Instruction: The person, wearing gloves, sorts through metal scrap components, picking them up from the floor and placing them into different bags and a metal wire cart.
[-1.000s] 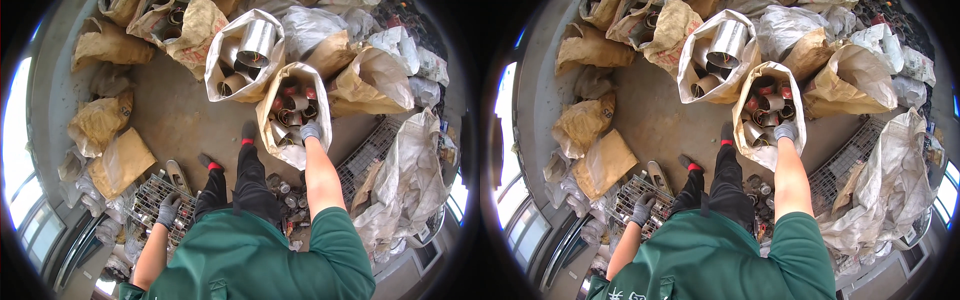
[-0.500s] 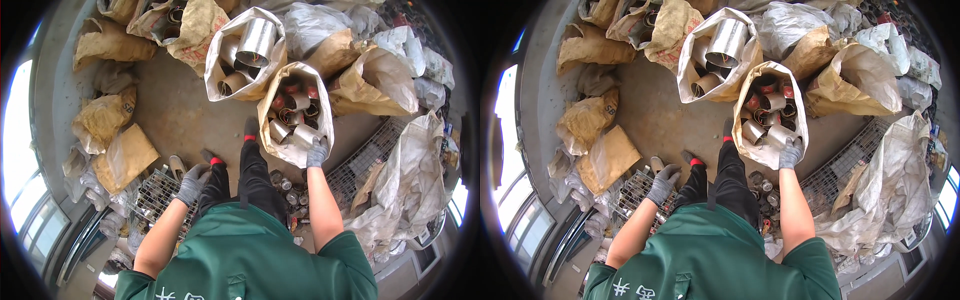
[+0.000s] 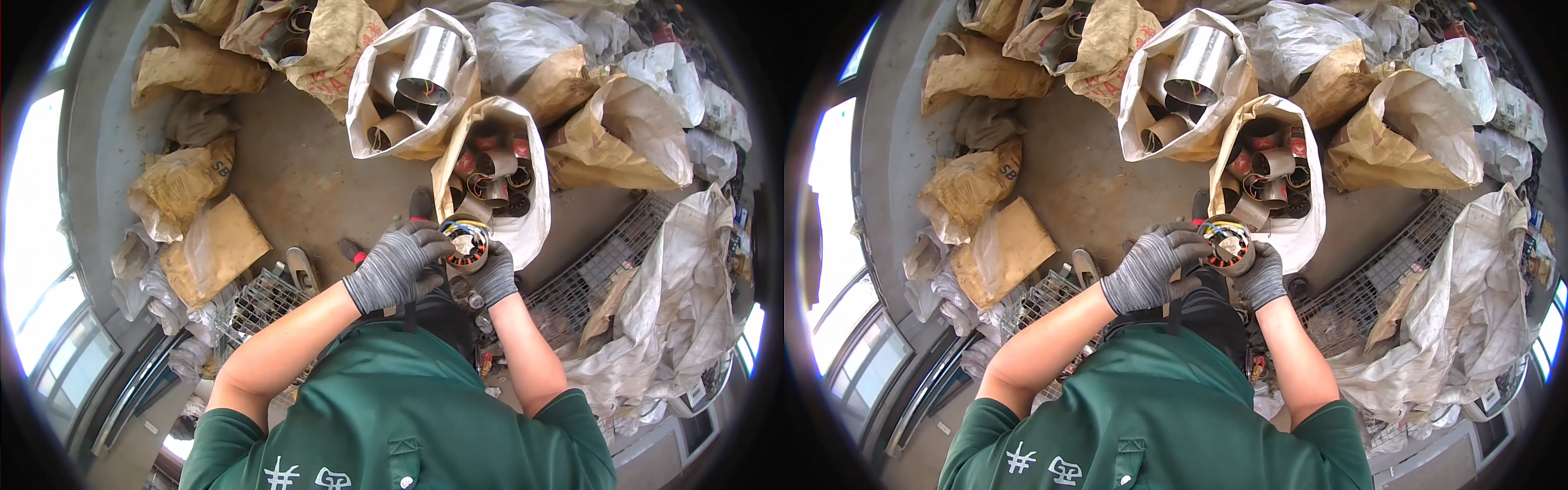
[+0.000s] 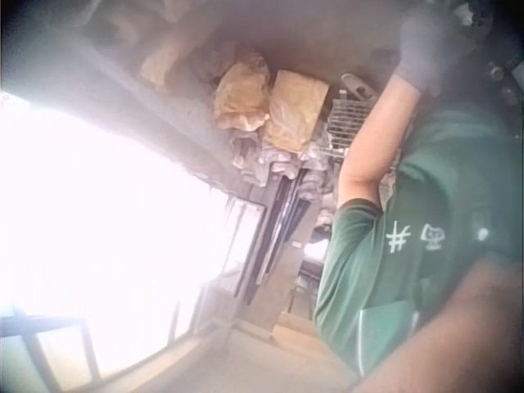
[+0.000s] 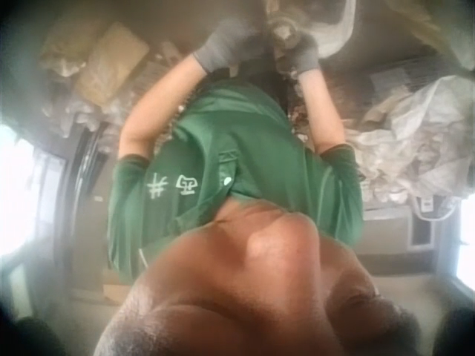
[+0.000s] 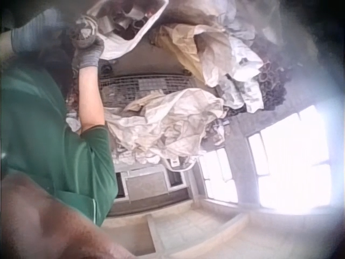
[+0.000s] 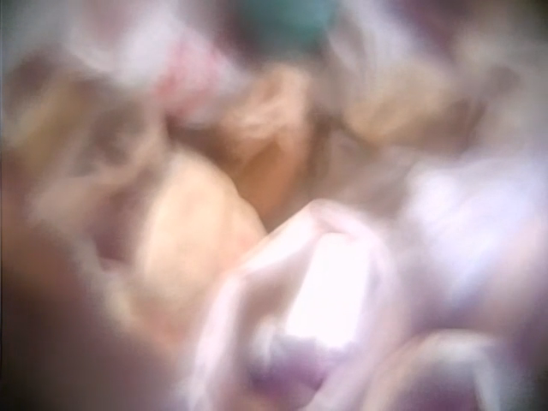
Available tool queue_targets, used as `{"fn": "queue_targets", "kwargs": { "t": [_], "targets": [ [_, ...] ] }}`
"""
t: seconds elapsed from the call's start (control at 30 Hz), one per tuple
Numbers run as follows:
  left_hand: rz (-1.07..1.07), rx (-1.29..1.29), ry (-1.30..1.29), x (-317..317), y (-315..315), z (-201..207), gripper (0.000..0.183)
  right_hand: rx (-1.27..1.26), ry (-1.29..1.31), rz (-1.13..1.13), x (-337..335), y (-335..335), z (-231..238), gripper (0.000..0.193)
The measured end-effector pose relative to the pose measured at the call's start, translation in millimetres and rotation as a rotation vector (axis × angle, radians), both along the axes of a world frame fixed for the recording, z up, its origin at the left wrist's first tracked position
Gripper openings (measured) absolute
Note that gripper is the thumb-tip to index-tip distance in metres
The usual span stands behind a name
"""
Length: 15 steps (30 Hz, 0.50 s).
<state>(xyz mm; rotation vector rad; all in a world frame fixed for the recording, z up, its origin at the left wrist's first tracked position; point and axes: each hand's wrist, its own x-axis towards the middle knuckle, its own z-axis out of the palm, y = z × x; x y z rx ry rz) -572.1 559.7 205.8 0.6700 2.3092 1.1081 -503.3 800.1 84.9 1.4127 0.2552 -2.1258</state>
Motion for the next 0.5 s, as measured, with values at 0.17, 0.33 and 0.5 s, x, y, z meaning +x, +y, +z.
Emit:
{"fn": "queue_targets", "kwargs": {
  "t": [0.17,0.33,0.5],
  "targets": [
    [-0.24,-0.301,0.09,10.1,0.3,-20.8,0.035,-0.172,0.021,0.082,-3.5,-18.9,-15.0,0.055],
    [-0.104,-0.336,0.097,25.5,-21.4,-20.9,0.024,0.6,0.15,0.946,-38.3,13.8,-80.4,0.029],
    [0.228,-0.254,-0.045,46.5,-48.5,-39.1,0.032,1.118,-0.16,1.064,-77.8,93.9,-226.1,0.04]
  ]
}}
